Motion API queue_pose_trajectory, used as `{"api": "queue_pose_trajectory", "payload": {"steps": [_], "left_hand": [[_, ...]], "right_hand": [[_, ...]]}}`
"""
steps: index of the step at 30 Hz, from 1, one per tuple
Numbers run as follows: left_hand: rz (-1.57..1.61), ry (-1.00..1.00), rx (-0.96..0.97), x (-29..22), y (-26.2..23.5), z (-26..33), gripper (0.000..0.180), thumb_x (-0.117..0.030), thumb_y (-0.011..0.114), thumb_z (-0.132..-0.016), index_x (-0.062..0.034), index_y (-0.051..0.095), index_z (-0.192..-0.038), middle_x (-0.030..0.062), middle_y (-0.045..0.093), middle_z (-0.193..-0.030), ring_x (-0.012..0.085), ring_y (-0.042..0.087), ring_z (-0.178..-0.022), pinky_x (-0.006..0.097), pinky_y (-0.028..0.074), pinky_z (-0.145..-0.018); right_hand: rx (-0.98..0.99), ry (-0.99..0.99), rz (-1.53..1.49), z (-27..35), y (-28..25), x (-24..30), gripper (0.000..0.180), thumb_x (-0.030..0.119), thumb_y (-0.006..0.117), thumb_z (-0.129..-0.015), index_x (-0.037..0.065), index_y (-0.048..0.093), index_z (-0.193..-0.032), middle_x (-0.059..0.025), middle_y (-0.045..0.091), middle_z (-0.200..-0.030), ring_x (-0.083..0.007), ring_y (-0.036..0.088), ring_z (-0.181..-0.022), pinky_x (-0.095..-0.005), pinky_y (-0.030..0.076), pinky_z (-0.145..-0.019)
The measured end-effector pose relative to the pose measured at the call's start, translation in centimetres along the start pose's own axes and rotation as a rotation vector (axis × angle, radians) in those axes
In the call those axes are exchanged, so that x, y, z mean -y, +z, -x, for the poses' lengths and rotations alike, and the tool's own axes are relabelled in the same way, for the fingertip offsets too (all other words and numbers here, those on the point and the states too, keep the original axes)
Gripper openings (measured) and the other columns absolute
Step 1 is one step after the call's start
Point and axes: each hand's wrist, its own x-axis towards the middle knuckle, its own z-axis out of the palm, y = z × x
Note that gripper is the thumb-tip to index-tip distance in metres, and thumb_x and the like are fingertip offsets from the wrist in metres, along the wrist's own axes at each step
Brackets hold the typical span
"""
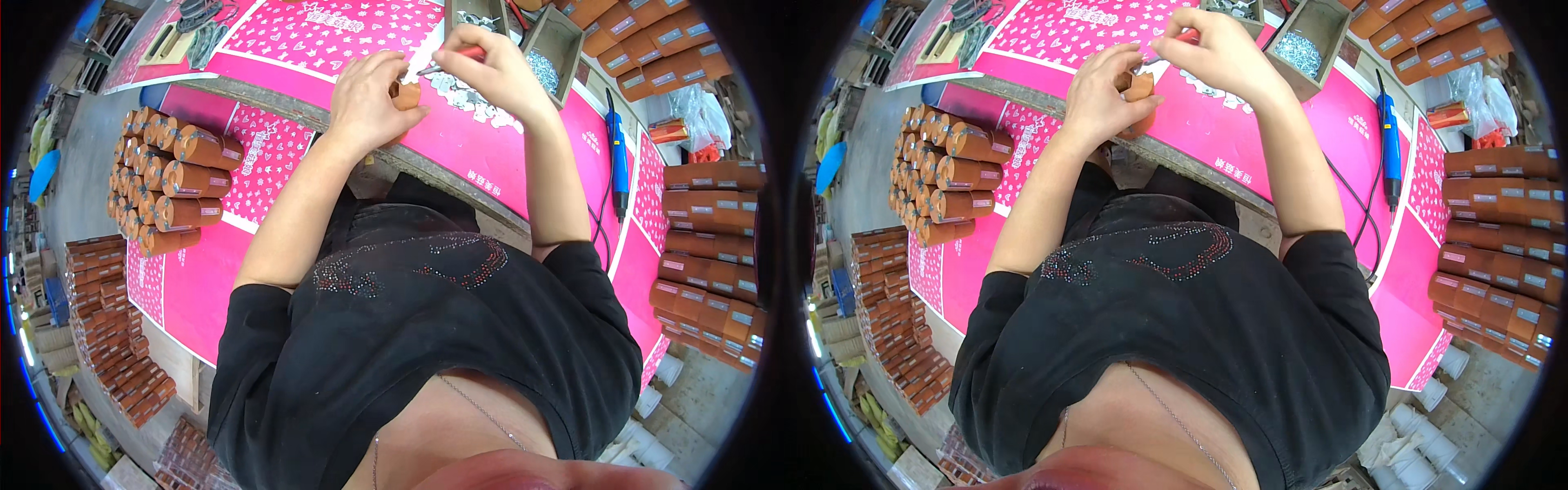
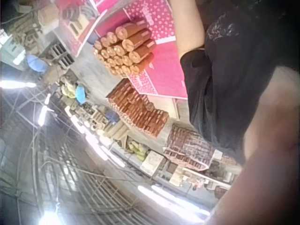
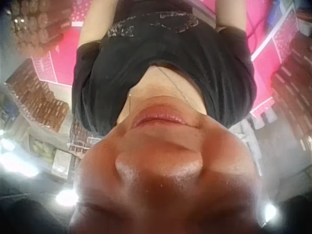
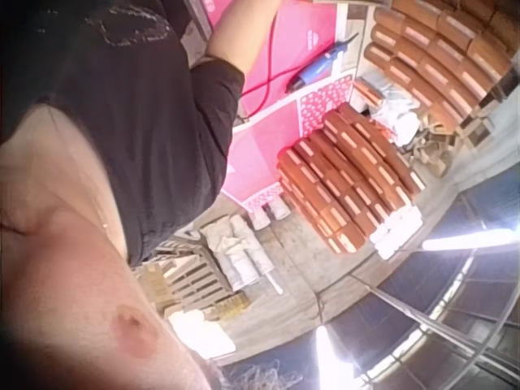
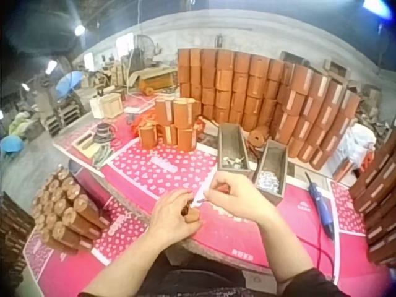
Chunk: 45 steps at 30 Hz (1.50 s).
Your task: Assembling small metal components onto cylindrical parts at a workbench.
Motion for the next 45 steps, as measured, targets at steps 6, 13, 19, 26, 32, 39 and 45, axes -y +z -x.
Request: {"api": "queue_pose_trajectory", "payload": {"steps": [6, 13, 19, 26, 32, 39, 45], "left_hand": [[-0.016, 0.012, -0.003, 0.0, 0.0, 0.0, 0.059, -0.034, 0.076, -0.058, -0.0018, 0.06, -0.105, 0.0108, 0.057, -0.112, 0.0261, 0.052, -0.106, 0.037, 0.038, -0.095], [-0.012, 0.014, -0.012, 0.4, 0.2, 0.1, 0.058, -0.033, 0.076, -0.057, -0.0017, 0.061, -0.104, 0.0113, 0.059, -0.109, 0.0262, 0.054, -0.103, 0.037, 0.04, -0.092], [0.017, 0.021, -0.025, 0.4, 0.3, 0.0, 0.055, -0.033, 0.076, -0.057, -0.0027, 0.063, -0.101, 0.0102, 0.059, -0.106, 0.026, 0.055, -0.1, 0.036, 0.042, -0.09], [0.022, -0.019, 0.011, 0.3, 0.1, 0.1, 0.054, -0.033, 0.077, -0.056, -0.0033, 0.063, -0.099, 0.0101, 0.059, -0.105, 0.0261, 0.055, -0.1, 0.036, 0.042, -0.089], [-0.012, 0.044, -0.094, 0.3, 0.1, 0.0, 0.057, -0.03, 0.079, -0.06, -0.0026, 0.054, -0.103, 0.0096, 0.057, -0.094, 0.0276, 0.056, -0.091, 0.038, 0.045, -0.08], [-0.03, -0.014, -0.007, 0.1, -0.3, 0.2, 0.059, -0.03, 0.079, -0.059, -0.0023, 0.051, -0.103, 0.0109, 0.056, -0.091, 0.0292, 0.055, -0.089, 0.039, 0.043, -0.08], [0.003, -0.013, -0.038, 0.2, 0.2, 0.0, 0.061, -0.03, 0.079, -0.058, -0.0025, 0.051, -0.105, 0.0113, 0.056, -0.09, 0.0289, 0.055, -0.089, 0.039, 0.043, -0.08]], "right_hand": [[0.037, -0.042, 0.217, -2.5, 1.9, 0.2, 0.022, 0.023, 0.06, -0.081, 0.002, 0.061, -0.083, -0.0053, 0.054, -0.06, -0.0093, 0.05, -0.056, -0.0258, 0.042, -0.052], [0.087, -0.052, 0.205, -2.9, 1.9, 0.4, 0.023, 0.023, 0.06, -0.077, 0.001, 0.061, -0.081, -0.0075, 0.057, -0.062, -0.0113, 0.051, -0.057, -0.0285, 0.043, -0.053], [0.096, -0.05, 0.242, -3.0, 1.9, 0.8, 0.023, 0.022, 0.06, -0.077, 0.0, 0.06, -0.08, -0.008, 0.058, -0.063, -0.0121, 0.053, -0.057, -0.0282, 0.044, -0.054], [0.24, -0.141, 0.388, -3.9, 1.0, 2.3, 0.024, 0.024, 0.06, -0.078, 0.0, 0.06, -0.081, -0.0117, 0.058, -0.062, -0.0195, 0.057, -0.057, -0.0327, 0.045, -0.055], [0.542, -0.105, 0.635, -6.3, 0.2, 2.3, 0.036, 0.034, 0.059, -0.083, -0.002, 0.062, -0.086, -0.0129, 0.057, -0.06, -0.0216, 0.057, -0.056, -0.0334, 0.045, -0.054], [0.92, -0.066, 0.776, -8.9, 0.9, 6.0, 0.033, 0.032, 0.057, -0.079, 0.0, 0.064, -0.085, -0.0199, 0.063, -0.077, -0.0323, 0.061, -0.074, -0.0402, 0.047, -0.066], [0.812, -0.285, 0.885, -8.0, 1.0, 6.4, 0.03, 0.027, 0.057, -0.076, 0.001, 0.065, -0.088, -0.0206, 0.063, -0.081, -0.0322, 0.062, -0.078, -0.0401, 0.048, -0.069]]}}
